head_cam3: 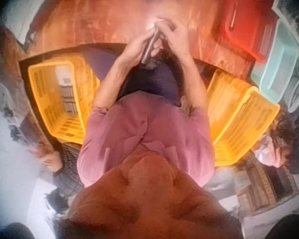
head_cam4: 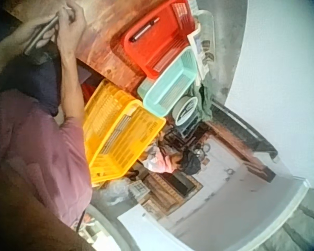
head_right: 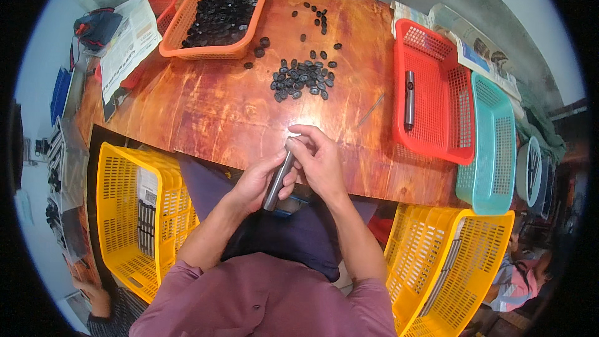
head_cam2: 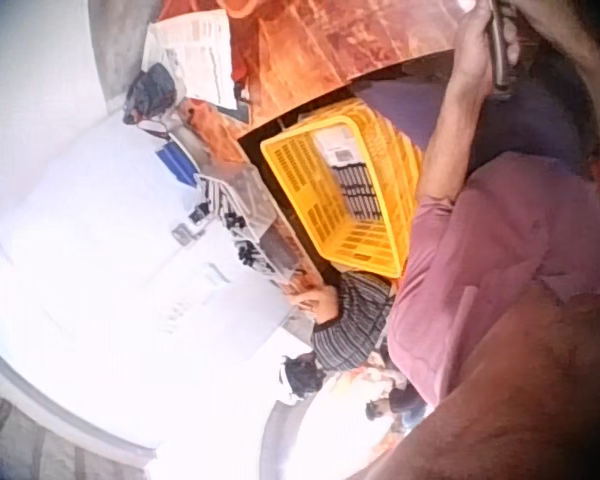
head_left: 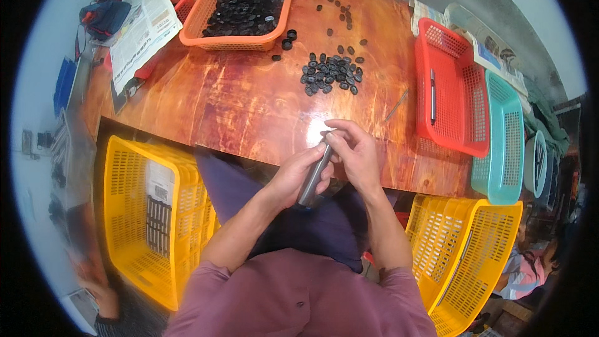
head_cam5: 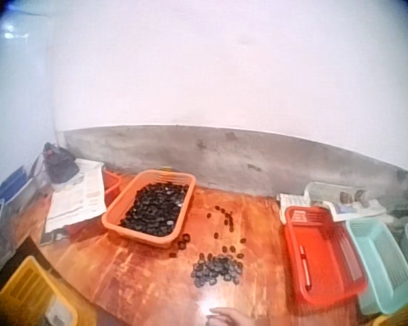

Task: The person repeatedly picks up small black disc magnets from a table and inserts them one by one into a cylindrical metal tube. After filling the tube, they place it into a yellow basket and repeat the process with a new tube.

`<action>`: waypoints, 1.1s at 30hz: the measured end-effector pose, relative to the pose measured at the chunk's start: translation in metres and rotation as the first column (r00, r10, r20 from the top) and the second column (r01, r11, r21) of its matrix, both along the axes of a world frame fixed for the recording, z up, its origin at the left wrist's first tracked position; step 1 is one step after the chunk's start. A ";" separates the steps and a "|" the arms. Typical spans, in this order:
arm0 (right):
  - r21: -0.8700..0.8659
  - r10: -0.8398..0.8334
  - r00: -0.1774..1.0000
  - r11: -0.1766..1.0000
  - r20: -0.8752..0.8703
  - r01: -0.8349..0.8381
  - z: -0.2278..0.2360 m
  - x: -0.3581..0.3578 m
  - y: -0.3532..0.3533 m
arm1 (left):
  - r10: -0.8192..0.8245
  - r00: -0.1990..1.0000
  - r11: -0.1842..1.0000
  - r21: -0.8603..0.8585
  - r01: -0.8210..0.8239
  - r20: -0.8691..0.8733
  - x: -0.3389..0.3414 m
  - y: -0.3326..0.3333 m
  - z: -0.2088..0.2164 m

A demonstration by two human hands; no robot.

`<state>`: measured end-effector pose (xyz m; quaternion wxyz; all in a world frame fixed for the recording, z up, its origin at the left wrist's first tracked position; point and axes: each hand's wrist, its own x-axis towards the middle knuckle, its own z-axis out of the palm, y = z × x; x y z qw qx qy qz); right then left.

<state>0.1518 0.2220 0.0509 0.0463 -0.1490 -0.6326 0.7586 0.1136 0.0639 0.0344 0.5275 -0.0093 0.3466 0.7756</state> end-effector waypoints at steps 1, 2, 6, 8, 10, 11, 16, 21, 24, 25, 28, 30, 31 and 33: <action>-0.009 0.007 1.000 1.000 0.003 -0.007 0.000 0.001 0.000 | -0.003 1.000 0.999 -0.039 0.003 -0.007 0.001 0.000 0.001; -0.018 0.014 1.000 1.000 0.007 -0.014 0.000 0.001 0.001 | -0.004 1.000 0.999 -0.050 0.003 -0.018 0.002 0.001 0.002; -0.046 0.040 0.999 0.998 0.001 -0.040 0.002 0.004 0.004 | -0.002 0.999 0.996 -0.087 -0.002 -0.046 0.005 0.004 0.006; -0.034 0.036 0.999 0.999 0.001 -0.036 -0.001 0.005 0.005 | -0.015 0.998 0.994 -0.106 0.007 -0.066 0.005 0.005 0.007; -0.032 0.041 0.999 0.999 -0.002 -0.041 -0.002 0.005 0.006 | -0.039 0.995 0.991 -0.128 0.027 -0.096 0.005 0.004 0.008; -0.036 0.044 0.999 0.998 -0.006 -0.044 -0.003 0.006 0.007 | -0.047 0.992 0.991 -0.126 0.032 -0.113 0.005 0.004 0.008; -0.101 -0.004 0.999 0.995 -0.040 0.000 -0.006 0.007 0.005 | -0.094 0.965 0.973 -0.230 0.036 -0.247 0.004 0.006 0.014; -0.061 -0.025 0.998 0.998 -0.064 0.021 -0.009 0.007 -0.002 | -0.108 0.945 0.965 -0.261 0.025 -0.310 0.007 0.000 0.005; -0.117 0.011 1.000 0.993 -0.018 -0.013 -0.003 0.009 0.000 | -0.046 0.959 0.974 -0.226 -0.018 -0.278 0.009 -0.001 0.003; -0.040 -0.018 0.999 0.999 -0.038 0.016 -0.004 0.010 0.000 | -0.032 0.965 0.976 -0.216 -0.026 -0.262 0.009 -0.001 0.003; 0.293 -0.106 0.951 0.936 -0.289 0.194 -0.001 0.009 0.004 | 0.034 0.973 0.960 -0.262 -0.095 -0.229 0.013 -0.007 0.004; -0.445 -0.151 0.899 0.894 -0.412 -0.054 0.040 0.035 0.005 | 0.090 0.973 0.950 -0.277 -0.148 -0.211 0.011 -0.010 0.008; -0.560 -0.170 0.853 0.813 -0.494 -0.162 0.059 0.048 0.005 | 0.119 0.970 0.941 -0.288 -0.179 -0.214 0.009 -0.010 0.013; -0.480 -0.181 0.597 0.786 -0.782 -0.391 0.101 0.068 -0.005 | 0.227 0.942 0.934 -0.217 -0.282 -0.247 0.002 -0.005 0.011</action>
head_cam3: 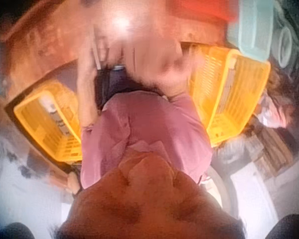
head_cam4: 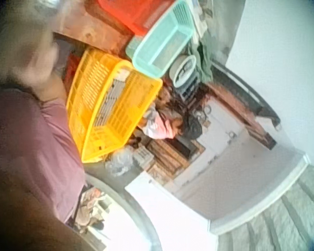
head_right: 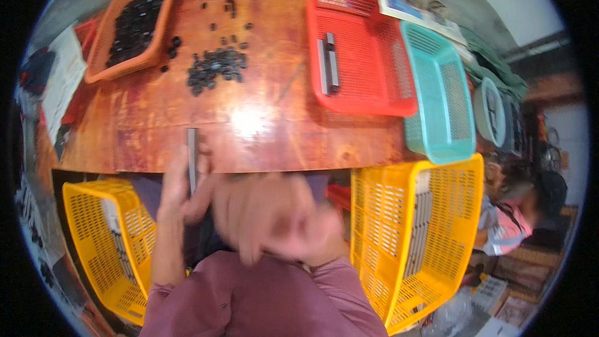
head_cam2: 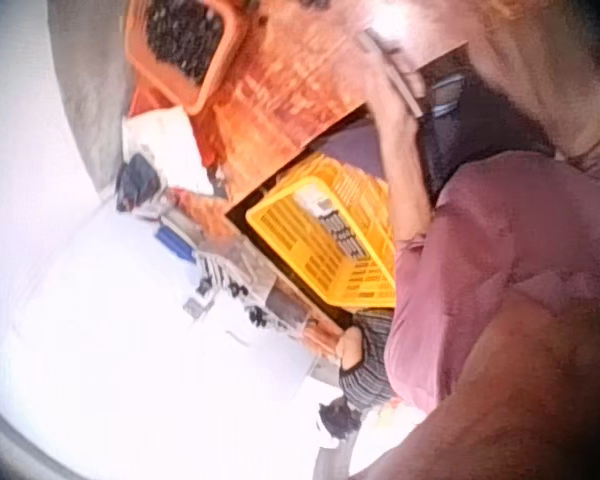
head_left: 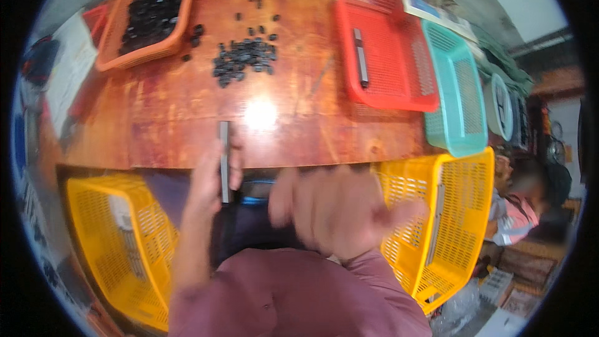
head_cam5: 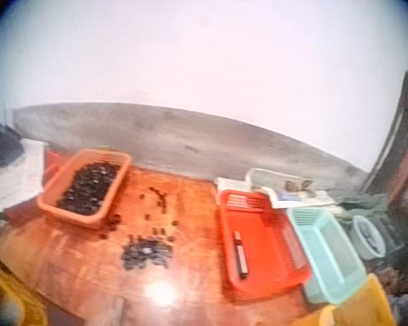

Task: The person repeatedly picks up small black disc magnets from a table and inserts them one by one into a cylindrical metal tube. After filling the tube, they place it into a yellow basket and repeat the process with a new tube.

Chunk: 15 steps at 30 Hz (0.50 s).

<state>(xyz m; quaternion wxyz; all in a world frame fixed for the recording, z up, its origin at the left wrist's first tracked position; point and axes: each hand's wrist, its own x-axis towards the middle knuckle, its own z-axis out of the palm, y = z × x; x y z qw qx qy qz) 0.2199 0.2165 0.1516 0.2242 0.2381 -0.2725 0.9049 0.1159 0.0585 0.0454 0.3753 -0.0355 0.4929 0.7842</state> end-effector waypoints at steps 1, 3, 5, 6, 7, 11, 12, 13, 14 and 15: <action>0.004 0.017 0.982 1.000 -0.190 -0.017 0.014 0.004 -0.004 | -0.017 1.000 0.999 -0.041 0.017 0.009 -0.005 -0.001 -0.002; 0.016 0.104 0.889 0.994 -0.445 -0.108 0.036 0.006 -0.013 | 0.023 1.000 0.996 -0.090 -0.022 0.006 -0.007 -0.006 -0.001; -0.035 0.130 0.855 0.985 -0.502 -0.170 0.052 0.010 -0.025 | 0.084 0.996 0.995 -0.057 -0.084 -0.003 -0.007 0.000 0.001; -0.061 0.128 0.853 0.981 -0.507 -0.184 0.057 0.011 -0.029 | 0.058 0.998 0.998 0.016 -0.059 0.036 -0.011 -0.004 -0.001; -0.087 0.125 0.853 0.977 -0.507 -0.195 0.062 0.012 -0.034 | 0.031 0.999 0.999 0.026 -0.031 0.021 -0.011 -0.005 -0.004; -0.271 0.013 0.960 0.958 -0.281 -0.092 0.078 0.032 -0.052 | 0.004 1.000 0.999 0.048 -0.004 0.000 -0.011 -0.001 -0.003; -0.280 0.009 0.970 0.957 -0.243 -0.079 0.078 0.034 -0.054 | 0.016 1.000 0.999 0.047 -0.016 0.001 -0.010 -0.003 -0.004; -0.289 0.006 0.978 0.955 -0.206 -0.067 0.079 0.035 -0.056 | 0.028 1.000 0.999 0.045 -0.028 0.002 -0.010 -0.004 -0.005; -0.242 0.040 0.967 0.965 -0.251 -0.102 0.074 0.030 -0.050 | 0.040 0.999 0.998 0.043 -0.040 0.004 -0.010 -0.005 -0.005; -0.212 0.049 0.954 0.970 -0.294 -0.115 0.071 0.025 -0.047 | 0.031 1.000 0.999 0.040 -0.031 0.007 -0.010 -0.005 -0.005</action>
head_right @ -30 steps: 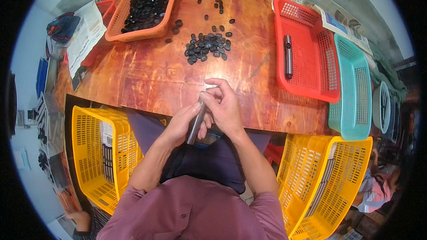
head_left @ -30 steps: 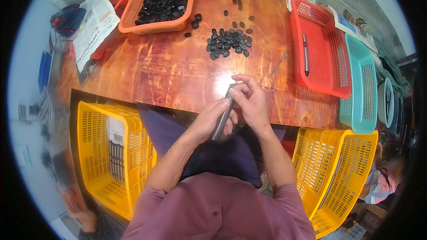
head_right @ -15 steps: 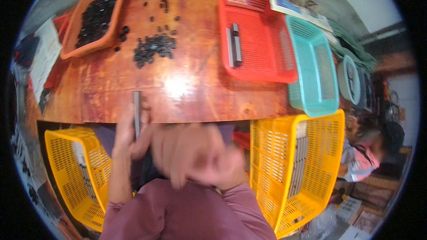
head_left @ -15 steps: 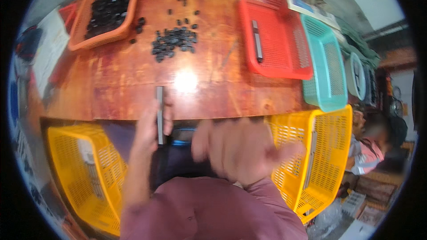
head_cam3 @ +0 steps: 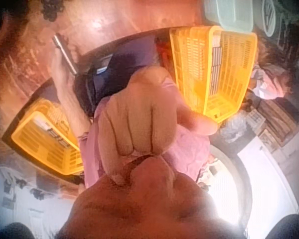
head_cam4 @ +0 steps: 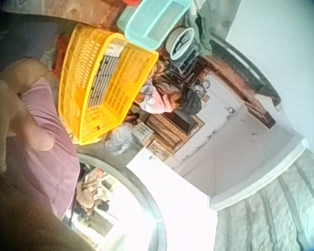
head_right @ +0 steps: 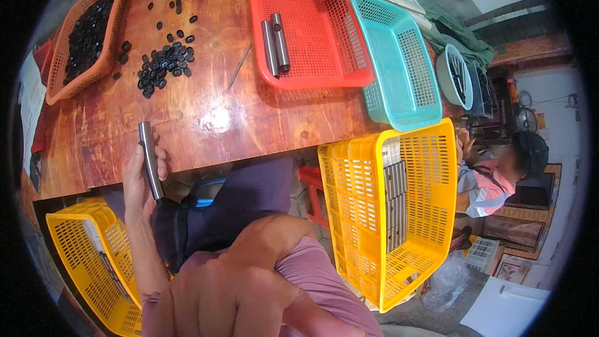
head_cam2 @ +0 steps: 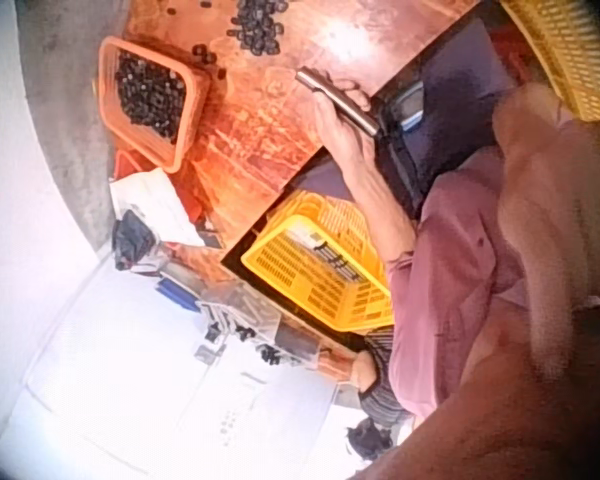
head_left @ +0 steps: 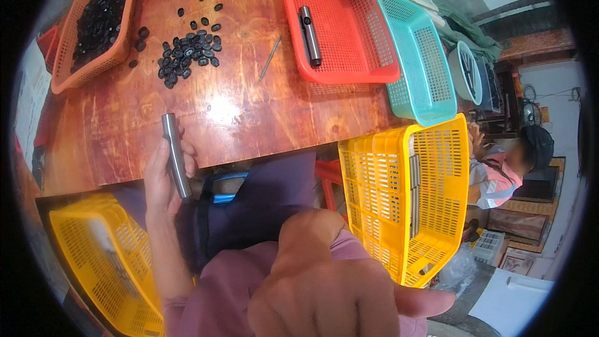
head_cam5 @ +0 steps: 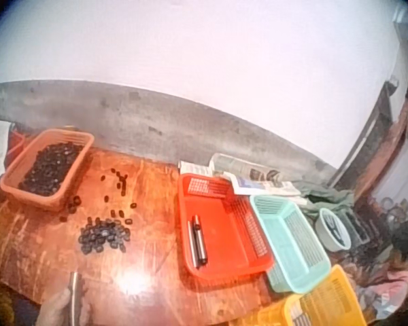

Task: The person repeatedly picks up small black disc magnets from a table and inserts them one by one into a cylindrical metal tube. After filling the tube, they place it into a yellow basket and repeat the process with a new tube.

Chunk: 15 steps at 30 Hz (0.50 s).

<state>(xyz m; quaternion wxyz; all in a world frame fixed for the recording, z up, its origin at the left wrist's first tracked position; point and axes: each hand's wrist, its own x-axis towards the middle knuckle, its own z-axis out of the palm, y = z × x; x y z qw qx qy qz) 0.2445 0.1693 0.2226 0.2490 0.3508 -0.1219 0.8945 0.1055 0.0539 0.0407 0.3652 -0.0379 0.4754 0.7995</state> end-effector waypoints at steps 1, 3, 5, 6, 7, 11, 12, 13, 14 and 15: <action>0.029 0.003 0.999 1.000 -0.046 -0.002 -0.002 -0.005 0.003 | -0.009 1.000 1.000 -0.003 0.009 0.003 -0.001 0.001 0.001; 0.037 -0.015 0.993 0.999 -0.115 0.019 -0.004 -0.012 0.004 | -0.021 1.000 1.000 0.003 0.021 0.000 -0.002 0.001 0.002; 0.021 -0.027 0.991 0.999 -0.129 0.030 -0.005 -0.013 0.002 | -0.027 1.000 0.999 0.020 0.027 -0.010 -0.002 0.001 0.001; 0.011 -0.035 0.994 0.999 -0.100 0.036 -0.005 -0.011 0.000 | -0.030 0.999 0.999 0.032 0.031 -0.011 -0.003 0.000 0.000; 0.001 -0.044 0.997 0.999 -0.070 0.044 -0.004 -0.010 -0.002 | -0.034 0.999 0.998 0.044 0.035 -0.012 -0.004 -0.001 -0.003; 0.067 -0.040 0.990 0.997 -0.138 0.049 -0.011 -0.019 0.006 | -0.030 1.000 0.997 0.066 0.030 0.001 -0.003 0.001 -0.001; 0.080 -0.044 0.985 0.995 -0.165 0.058 -0.012 -0.022 0.006 | -0.012 1.000 0.998 0.063 0.012 0.002 -0.003 0.001 -0.002; 0.092 -0.048 0.981 0.994 -0.190 0.067 -0.012 -0.024 0.006 | -0.012 1.000 0.997 0.078 0.012 0.001 -0.004 0.000 -0.005; 0.074 -0.077 0.986 0.993 -0.151 0.089 -0.011 -0.018 0.001 | -0.010 1.000 0.996 0.094 0.010 0.000 -0.004 -0.001 -0.009; 0.074 -0.062 0.988 0.995 -0.140 0.073 -0.012 -0.019 0.001 | -0.002 1.000 0.994 0.105 0.002 -0.005 -0.005 -0.004 -0.011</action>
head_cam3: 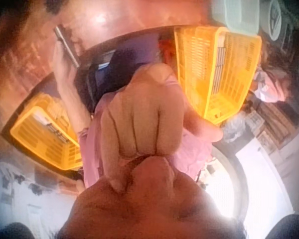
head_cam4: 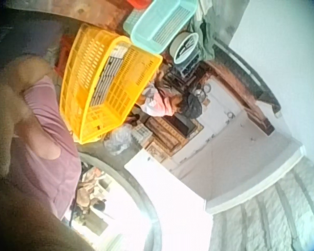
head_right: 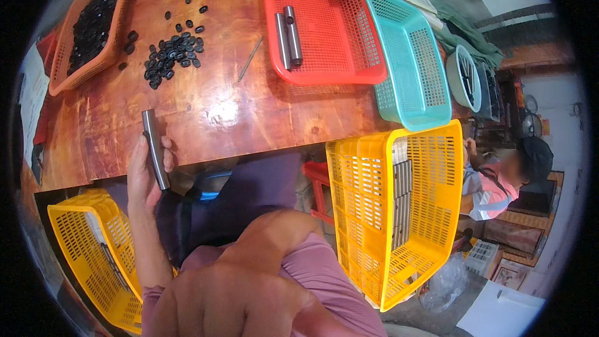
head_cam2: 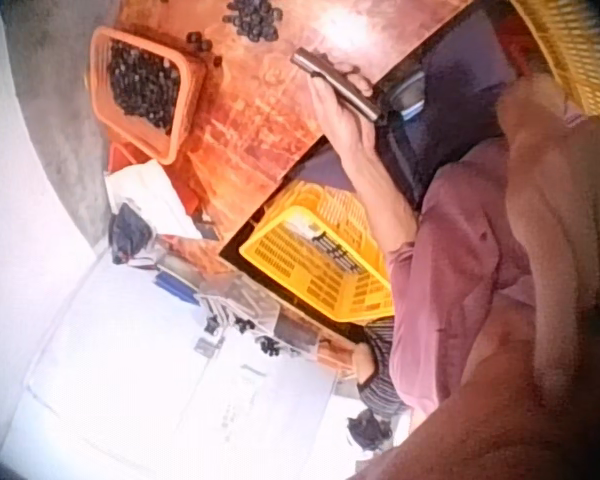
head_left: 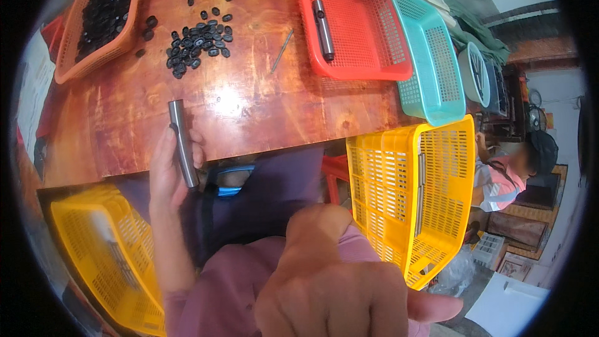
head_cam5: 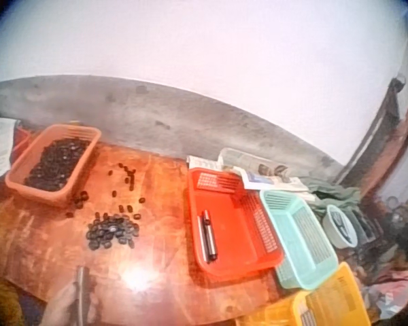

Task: The person repeatedly picks up small black disc magnets from a table and inserts them one by one into a cylindrical metal tube. After filling the tube, they place it into a yellow basket and repeat the process with a new tube.

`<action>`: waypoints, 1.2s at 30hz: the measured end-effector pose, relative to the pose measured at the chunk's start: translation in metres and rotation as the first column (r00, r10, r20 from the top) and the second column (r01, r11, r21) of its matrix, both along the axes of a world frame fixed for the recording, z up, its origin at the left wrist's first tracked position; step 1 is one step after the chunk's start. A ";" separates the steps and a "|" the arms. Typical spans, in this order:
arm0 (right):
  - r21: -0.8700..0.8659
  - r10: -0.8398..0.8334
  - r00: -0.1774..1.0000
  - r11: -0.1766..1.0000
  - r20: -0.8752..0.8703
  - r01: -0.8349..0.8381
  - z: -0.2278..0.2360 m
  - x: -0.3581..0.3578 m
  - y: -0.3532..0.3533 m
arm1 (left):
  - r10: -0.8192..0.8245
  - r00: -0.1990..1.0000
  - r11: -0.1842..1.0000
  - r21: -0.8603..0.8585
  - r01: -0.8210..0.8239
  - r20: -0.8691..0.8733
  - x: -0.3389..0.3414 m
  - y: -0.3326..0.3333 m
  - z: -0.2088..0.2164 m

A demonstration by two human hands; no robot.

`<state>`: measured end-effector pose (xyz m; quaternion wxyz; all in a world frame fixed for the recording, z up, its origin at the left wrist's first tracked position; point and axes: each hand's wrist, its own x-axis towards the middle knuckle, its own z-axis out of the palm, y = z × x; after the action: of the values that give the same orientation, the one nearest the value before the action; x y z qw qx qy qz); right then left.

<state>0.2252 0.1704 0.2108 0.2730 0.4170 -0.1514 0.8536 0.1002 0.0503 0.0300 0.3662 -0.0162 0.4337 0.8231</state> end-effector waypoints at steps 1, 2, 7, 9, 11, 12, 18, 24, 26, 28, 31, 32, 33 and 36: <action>0.001 0.015 1.000 1.000 0.013 -0.015 -0.001 0.000 0.000 | 0.008 1.000 1.000 -0.018 -0.007 0.021 0.001 0.000 0.003; 0.024 0.065 0.998 0.998 0.003 -0.065 -0.006 -0.007 0.007 | 0.017 1.000 0.997 -0.069 -0.016 0.017 0.002 -0.001 0.002; 0.276 -0.276 0.924 0.940 0.264 0.202 -0.055 -0.024 0.027 | -0.067 0.997 0.994 -0.083 0.070 0.037 0.000 0.004 0.010; 0.456 -0.413 0.737 0.875 0.535 0.159 -0.078 -0.023 0.038 | -0.050 0.997 0.997 -0.064 0.053 0.052 0.000 -0.001 0.007; 0.617 -0.562 0.461 0.786 0.686 0.040 -0.100 -0.027 0.046 | -0.097 0.992 0.994 -0.035 0.100 0.083 0.000 -0.007 0.007; 0.677 -0.636 0.305 0.735 0.708 -0.038 -0.112 -0.032 0.050 | -0.140 0.986 0.990 -0.004 0.141 0.095 0.000 -0.009 0.005; 0.711 -0.694 0.156 0.684 0.703 -0.162 -0.173 -0.047 0.058 | -0.162 0.977 0.985 -0.033 0.168 0.135 0.000 -0.006 0.013; 0.814 -0.793 0.184 0.556 0.580 -0.170 -0.189 -0.047 0.053 | -0.168 0.984 0.981 -0.089 0.174 0.065 0.001 -0.003 0.017; 0.836 -0.814 0.190 0.529 0.549 -0.150 -0.189 -0.047 0.053 | -0.181 0.983 0.979 -0.096 0.180 -0.004 0.001 0.001 0.021; 0.852 -0.829 0.197 0.513 0.524 -0.106 -0.187 -0.048 0.052 | -0.180 0.983 0.979 -0.105 0.176 -0.031 0.001 0.006 0.024; 0.836 -0.815 0.189 0.539 0.548 -0.102 -0.189 -0.046 0.052 | -0.199 0.980 0.979 -0.041 0.200 0.030 0.000 0.007 0.023; 0.845 -0.822 0.198 0.525 0.534 -0.096 -0.189 -0.046 0.052 | -0.209 0.978 0.977 -0.047 0.210 0.021 0.000 0.007 0.021; 0.853 -0.829 0.204 0.513 0.521 -0.093 -0.188 -0.046 0.052 | -0.220 0.975 0.974 -0.054 0.221 0.018 -0.001 0.006 0.020; 0.837 -0.815 0.195 0.537 0.546 -0.105 -0.188 -0.046 0.053 | -0.236 0.972 0.967 -0.103 0.232 -0.021 -0.001 0.007 0.015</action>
<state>0.1792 0.2231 0.0228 0.1557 -0.1465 -0.7102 0.6707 0.0991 0.0568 0.0450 0.4522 0.0307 0.4790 0.7517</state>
